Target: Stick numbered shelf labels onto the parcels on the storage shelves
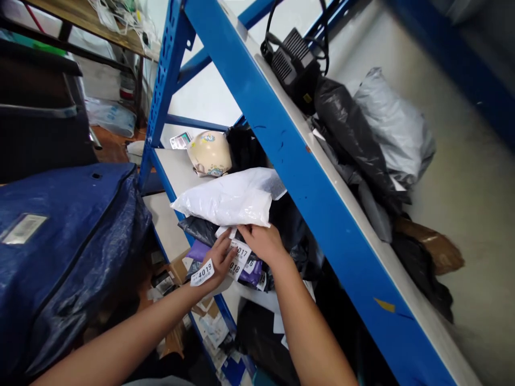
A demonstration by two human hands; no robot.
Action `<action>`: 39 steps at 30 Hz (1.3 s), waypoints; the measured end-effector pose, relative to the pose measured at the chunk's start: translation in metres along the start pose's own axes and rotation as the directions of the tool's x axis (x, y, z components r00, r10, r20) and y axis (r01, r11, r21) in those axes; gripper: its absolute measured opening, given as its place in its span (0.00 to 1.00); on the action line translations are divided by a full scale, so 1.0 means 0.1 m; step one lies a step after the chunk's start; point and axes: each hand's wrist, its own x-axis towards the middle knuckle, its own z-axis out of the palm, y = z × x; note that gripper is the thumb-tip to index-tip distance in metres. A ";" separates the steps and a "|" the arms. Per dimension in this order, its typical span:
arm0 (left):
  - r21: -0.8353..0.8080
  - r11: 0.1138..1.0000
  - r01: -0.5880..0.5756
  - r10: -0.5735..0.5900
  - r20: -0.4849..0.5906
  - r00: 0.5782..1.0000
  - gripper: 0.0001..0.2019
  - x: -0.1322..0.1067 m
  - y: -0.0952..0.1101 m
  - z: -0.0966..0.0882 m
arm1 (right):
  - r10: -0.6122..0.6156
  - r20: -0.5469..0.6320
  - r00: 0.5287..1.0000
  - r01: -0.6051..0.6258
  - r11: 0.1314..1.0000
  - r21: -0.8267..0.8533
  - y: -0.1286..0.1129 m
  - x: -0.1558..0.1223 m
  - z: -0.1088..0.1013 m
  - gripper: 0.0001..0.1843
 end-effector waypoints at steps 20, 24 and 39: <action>0.044 0.999 -0.026 0.016 0.214 0.977 0.07 -0.11 0.13 -0.04 | 0.131 -0.071 0.989 -0.111 0.967 0.231 0.11 0.24 0.16 0.17; -0.465 0.869 0.171 -0.156 0.073 0.985 0.13 -0.03 0.02 0.00 | 0.192 0.030 0.981 -0.186 0.883 0.431 0.16 0.17 0.12 0.15; -0.736 0.585 0.340 -0.429 0.075 0.900 0.25 0.12 0.20 -0.01 | 0.062 -0.105 0.992 0.004 0.845 0.534 0.13 -0.19 0.21 0.05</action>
